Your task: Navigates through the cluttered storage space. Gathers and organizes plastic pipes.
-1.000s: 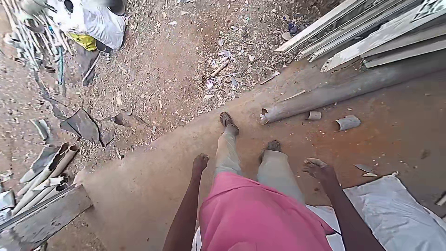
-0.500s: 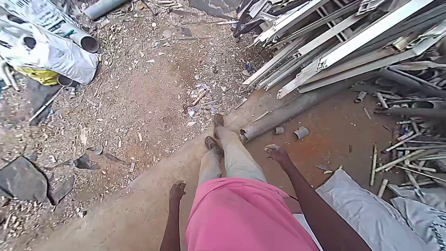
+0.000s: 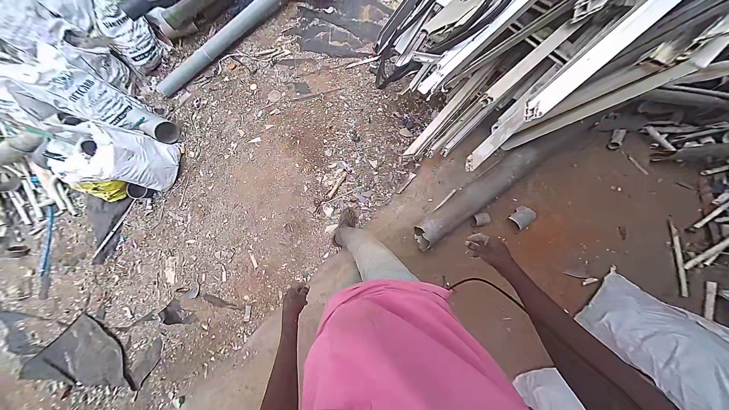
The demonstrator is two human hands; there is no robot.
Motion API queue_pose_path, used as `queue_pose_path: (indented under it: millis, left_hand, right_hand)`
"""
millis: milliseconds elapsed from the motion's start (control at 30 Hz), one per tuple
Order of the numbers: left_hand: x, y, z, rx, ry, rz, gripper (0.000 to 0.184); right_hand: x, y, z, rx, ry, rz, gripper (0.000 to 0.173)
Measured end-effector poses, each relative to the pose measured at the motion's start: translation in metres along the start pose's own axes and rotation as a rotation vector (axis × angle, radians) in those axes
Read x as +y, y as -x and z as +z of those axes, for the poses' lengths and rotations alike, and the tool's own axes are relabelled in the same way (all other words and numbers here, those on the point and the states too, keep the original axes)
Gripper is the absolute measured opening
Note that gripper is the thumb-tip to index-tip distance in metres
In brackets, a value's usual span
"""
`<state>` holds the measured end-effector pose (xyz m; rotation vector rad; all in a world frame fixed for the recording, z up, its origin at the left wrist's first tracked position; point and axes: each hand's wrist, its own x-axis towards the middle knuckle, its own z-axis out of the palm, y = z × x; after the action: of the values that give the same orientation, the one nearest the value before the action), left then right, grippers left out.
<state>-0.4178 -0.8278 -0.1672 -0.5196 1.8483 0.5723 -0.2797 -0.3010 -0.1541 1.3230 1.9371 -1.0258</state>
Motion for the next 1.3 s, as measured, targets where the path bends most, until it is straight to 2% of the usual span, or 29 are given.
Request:
queue_pose_path:
  millis: [67, 133, 200, 267, 333, 467, 533, 567, 667, 833, 967, 1067, 1167, 1233, 1300]
  left_hand:
    - [0.024, -0.009, -0.021, 0.007, -0.025, 0.034, 0.038]
    - [0.046, -0.024, -0.043, 0.008, -0.055, 0.06, 0.038]
    - [0.065, -0.038, -0.063, -0.008, -0.087, 0.069, 0.038]
    - [0.067, -0.03, -0.089, -0.028, -0.125, 0.073, 0.036]
    - [0.088, -0.028, -0.12, -0.028, -0.118, 0.173, 0.031]
    - [0.075, 0.027, -0.186, -0.135, -0.022, 0.223, 0.018]
    - [0.074, 0.058, -0.21, -0.256, 0.012, 0.132, 0.017]
    - [0.078, 0.066, -0.217, -0.299, 0.016, 0.096, 0.02]
    - [0.092, 0.068, -0.239, -0.327, 0.047, 0.051, 0.027]
    - [0.147, 0.021, -0.272, -0.297, -0.051, 0.149, 0.022]
    - [0.205, -0.048, -0.307, -0.29, -0.269, 0.218, 0.018]
    - [0.246, -0.078, -0.343, -0.403, -0.463, 0.176, 0.021]
    - [0.312, -0.108, -0.382, -0.523, -0.67, 0.153, 0.026]
    - [0.358, -0.132, -0.396, -0.519, -0.783, 0.18, 0.029]
    - [0.401, -0.152, -0.399, -0.428, -0.894, 0.216, 0.032]
  right_hand:
    - [-0.001, -0.008, 0.014, 0.128, -0.226, 0.081, 0.028]
    - [-0.008, -0.015, 0.037, 0.158, -0.337, 0.153, 0.026]
    - [-0.017, -0.02, 0.063, 0.082, -0.312, 0.197, 0.027]
    - [-0.021, -0.005, 0.097, -0.014, -0.286, 0.195, 0.028]
    - [-0.051, -0.011, 0.105, -0.059, -0.284, 0.139, 0.027]
    - [-0.098, 0.036, 0.099, -0.346, -0.255, 0.015, 0.013]
    - [-0.116, 0.072, 0.094, -0.451, -0.368, 0.011, 0.006]
    - [-0.124, 0.086, 0.092, -0.489, -0.456, 0.032, 0.01]
    - [-0.13, 0.114, 0.11, -0.435, -0.683, 0.081, 0.015]
    - [-0.142, 0.113, 0.156, -0.309, -1.014, 0.194, 0.016]
    - [-0.178, 0.1, 0.199, -0.21, -1.138, 0.199, 0.015]
    - [-0.209, 0.115, 0.232, -0.139, -1.131, 0.225, 0.012]
    - [-0.242, 0.123, 0.248, -0.018, -1.112, 0.272, 0.012]
    - [-0.249, 0.128, 0.266, 0.004, -1.088, 0.312, 0.023]
    - [-0.253, 0.138, 0.289, -0.019, -1.079, 0.354, 0.035]
